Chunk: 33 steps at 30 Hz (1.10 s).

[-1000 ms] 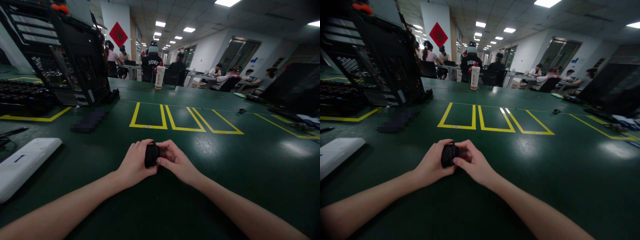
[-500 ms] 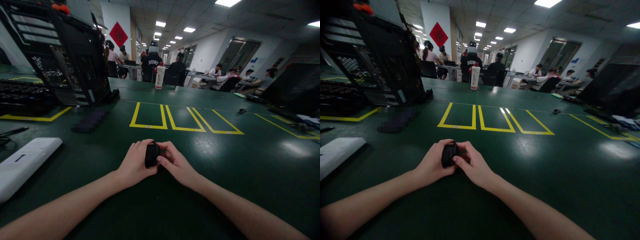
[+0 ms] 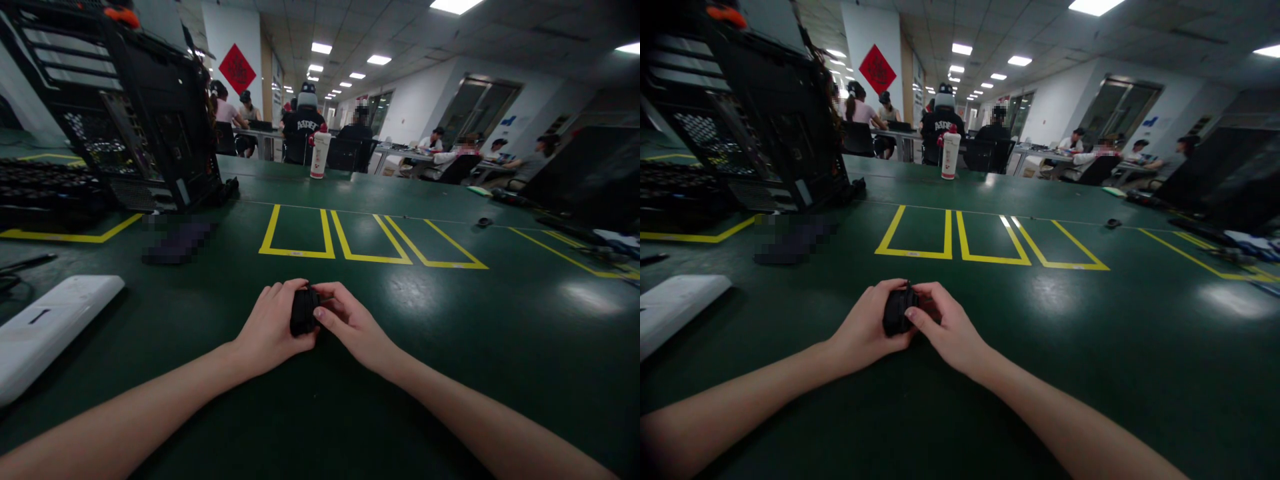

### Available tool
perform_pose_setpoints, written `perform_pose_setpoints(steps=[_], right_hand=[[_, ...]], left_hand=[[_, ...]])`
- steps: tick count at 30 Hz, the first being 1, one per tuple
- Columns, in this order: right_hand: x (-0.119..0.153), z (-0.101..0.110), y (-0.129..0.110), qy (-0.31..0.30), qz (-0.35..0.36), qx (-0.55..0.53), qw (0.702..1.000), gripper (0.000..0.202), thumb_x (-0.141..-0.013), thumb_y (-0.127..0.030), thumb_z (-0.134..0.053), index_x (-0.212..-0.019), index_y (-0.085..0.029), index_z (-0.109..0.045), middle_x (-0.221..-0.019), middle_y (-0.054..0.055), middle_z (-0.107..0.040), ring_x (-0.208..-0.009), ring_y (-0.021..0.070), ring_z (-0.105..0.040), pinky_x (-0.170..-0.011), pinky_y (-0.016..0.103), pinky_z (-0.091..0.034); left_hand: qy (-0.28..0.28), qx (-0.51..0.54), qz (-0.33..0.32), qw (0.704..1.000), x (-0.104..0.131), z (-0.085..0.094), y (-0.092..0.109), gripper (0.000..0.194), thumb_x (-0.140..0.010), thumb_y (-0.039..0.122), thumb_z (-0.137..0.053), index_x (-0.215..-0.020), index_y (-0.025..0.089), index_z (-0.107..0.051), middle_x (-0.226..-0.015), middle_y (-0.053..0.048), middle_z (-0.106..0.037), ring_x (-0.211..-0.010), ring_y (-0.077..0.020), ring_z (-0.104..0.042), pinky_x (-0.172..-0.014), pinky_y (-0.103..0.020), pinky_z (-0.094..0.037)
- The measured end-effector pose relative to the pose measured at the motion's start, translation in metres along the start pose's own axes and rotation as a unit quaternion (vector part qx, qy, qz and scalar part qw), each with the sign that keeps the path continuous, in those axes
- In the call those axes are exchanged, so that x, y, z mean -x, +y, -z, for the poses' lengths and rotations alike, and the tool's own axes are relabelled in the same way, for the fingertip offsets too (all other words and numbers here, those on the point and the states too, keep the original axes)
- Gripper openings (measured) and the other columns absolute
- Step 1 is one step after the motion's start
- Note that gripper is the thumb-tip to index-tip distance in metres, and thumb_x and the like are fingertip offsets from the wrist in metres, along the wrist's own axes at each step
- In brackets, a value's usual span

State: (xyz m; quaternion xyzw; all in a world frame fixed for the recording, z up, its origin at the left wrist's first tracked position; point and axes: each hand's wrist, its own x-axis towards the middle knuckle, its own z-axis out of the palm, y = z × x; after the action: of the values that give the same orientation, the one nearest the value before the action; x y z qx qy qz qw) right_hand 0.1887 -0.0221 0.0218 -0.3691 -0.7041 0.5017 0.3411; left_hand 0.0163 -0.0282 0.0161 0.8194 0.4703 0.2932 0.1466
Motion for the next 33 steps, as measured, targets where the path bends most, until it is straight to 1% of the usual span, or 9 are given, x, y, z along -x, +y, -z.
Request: perform_pose_setpoints(steps=[5,10,12,15,21,26,28,30,33], right_hand=[[0.0010,0.0026,0.0054,-0.031,0.048,-0.035,0.998,0.032,-0.078,-0.020,-0.056,-0.107,-0.025,-0.044,-0.108,0.003,-0.048,-0.102,0.0158,-0.051,-0.089,0.035,-0.043],[-0.0007,0.0002,0.0030,0.010,0.019,-0.019,1.000,0.017,-0.083,-0.029,-0.050,-0.099,-0.023,-0.048,-0.100,0.003,-0.052,-0.095,0.0161,-0.054,-0.079,0.033,-0.047],[-0.0010,-0.0008,0.0017,0.020,0.013,0.003,1.000,0.024,-0.082,-0.028,-0.051,-0.105,-0.024,-0.046,-0.105,0.003,-0.051,-0.099,0.0173,-0.052,-0.083,0.035,-0.046],[-0.0001,-0.0004,0.0023,0.010,0.009,0.023,1.000,0.030,-0.083,-0.027,-0.049,-0.112,-0.024,-0.042,-0.110,0.005,-0.050,-0.101,0.0176,-0.052,-0.086,0.037,-0.045],[0.0019,0.0035,0.0069,-0.022,0.061,-0.002,0.998,0.033,-0.079,-0.019,-0.055,-0.109,-0.025,-0.045,-0.109,0.003,-0.049,-0.103,0.0163,-0.052,-0.090,0.035,-0.044],[-0.0015,0.0011,0.0045,0.027,0.043,-0.007,0.999,0.019,-0.081,-0.026,-0.053,-0.099,-0.024,-0.052,-0.100,0.002,-0.053,-0.097,0.0161,-0.054,-0.083,0.034,-0.047],[-0.0016,-0.0001,0.0036,0.034,0.027,0.008,0.999,0.022,-0.081,-0.027,-0.053,-0.102,-0.024,-0.050,-0.102,0.002,-0.053,-0.096,0.0166,-0.054,-0.082,0.035,-0.047],[-0.0006,-0.0005,0.0038,0.014,0.011,0.014,1.000,0.028,-0.082,-0.026,-0.051,-0.110,-0.025,-0.045,-0.104,0.003,-0.053,-0.096,0.0168,-0.054,-0.082,0.036,-0.048],[0.0015,0.0005,0.0064,-0.023,0.033,0.003,0.999,0.039,-0.080,-0.019,-0.053,-0.116,-0.026,-0.040,-0.108,0.003,-0.050,-0.098,0.0158,-0.053,-0.085,0.035,-0.047]], left_hand=[[0.005,-0.010,0.002,1.000,0.0003,-0.0009,-0.0003,0.055,-0.066,0.028,-0.062,-0.112,0.015,-0.035,-0.103,-0.010,-0.053,-0.086,-0.0238,-0.053,-0.073,-0.040,-0.045],[-0.003,0.000,0.002,1.000,0.0008,0.0000,0.0000,0.052,-0.069,0.031,-0.061,-0.113,0.016,-0.036,-0.101,-0.008,-0.053,-0.085,-0.0225,-0.053,-0.072,-0.038,-0.045],[-0.003,0.004,-0.001,1.000,0.0010,0.0002,0.0000,0.052,-0.069,0.031,-0.061,-0.113,0.017,-0.036,-0.101,-0.008,-0.054,-0.085,-0.0225,-0.053,-0.072,-0.038,-0.045],[-0.005,0.001,-0.003,1.000,0.0009,-0.0003,-0.0003,0.052,-0.069,0.030,-0.061,-0.112,0.016,-0.037,-0.101,-0.008,-0.054,-0.085,-0.0222,-0.053,-0.072,-0.037,-0.044],[0.008,-0.009,-0.002,1.000,0.0000,-0.0030,-0.0014,0.055,-0.066,0.028,-0.062,-0.113,0.017,-0.034,-0.100,-0.009,-0.053,-0.085,-0.0232,-0.053,-0.072,-0.039,-0.044],[0.002,-0.001,-0.001,1.000,0.0000,-0.0018,-0.0006,0.053,-0.069,0.031,-0.061,-0.112,0.017,-0.035,-0.100,-0.008,-0.053,-0.084,-0.0224,-0.053,-0.071,-0.039,-0.045],[-0.003,0.004,0.000,1.000,-0.0002,-0.0012,-0.0007,0.053,-0.069,0.032,-0.061,-0.112,0.017,-0.035,-0.100,-0.008,-0.053,-0.085,-0.0226,-0.053,-0.071,-0.039,-0.045],[-0.001,0.005,0.007,1.000,-0.0007,-0.0011,-0.0013,0.053,-0.068,0.031,-0.061,-0.112,0.017,-0.035,-0.101,-0.008,-0.052,-0.086,-0.0232,-0.053,-0.072,-0.039,-0.045],[0.004,0.001,0.016,1.000,-0.0011,-0.0019,-0.0028,0.056,-0.065,0.028,-0.062,-0.112,0.018,-0.034,-0.102,-0.008,-0.052,-0.088,-0.0243,-0.053,-0.073,-0.041,-0.044]])
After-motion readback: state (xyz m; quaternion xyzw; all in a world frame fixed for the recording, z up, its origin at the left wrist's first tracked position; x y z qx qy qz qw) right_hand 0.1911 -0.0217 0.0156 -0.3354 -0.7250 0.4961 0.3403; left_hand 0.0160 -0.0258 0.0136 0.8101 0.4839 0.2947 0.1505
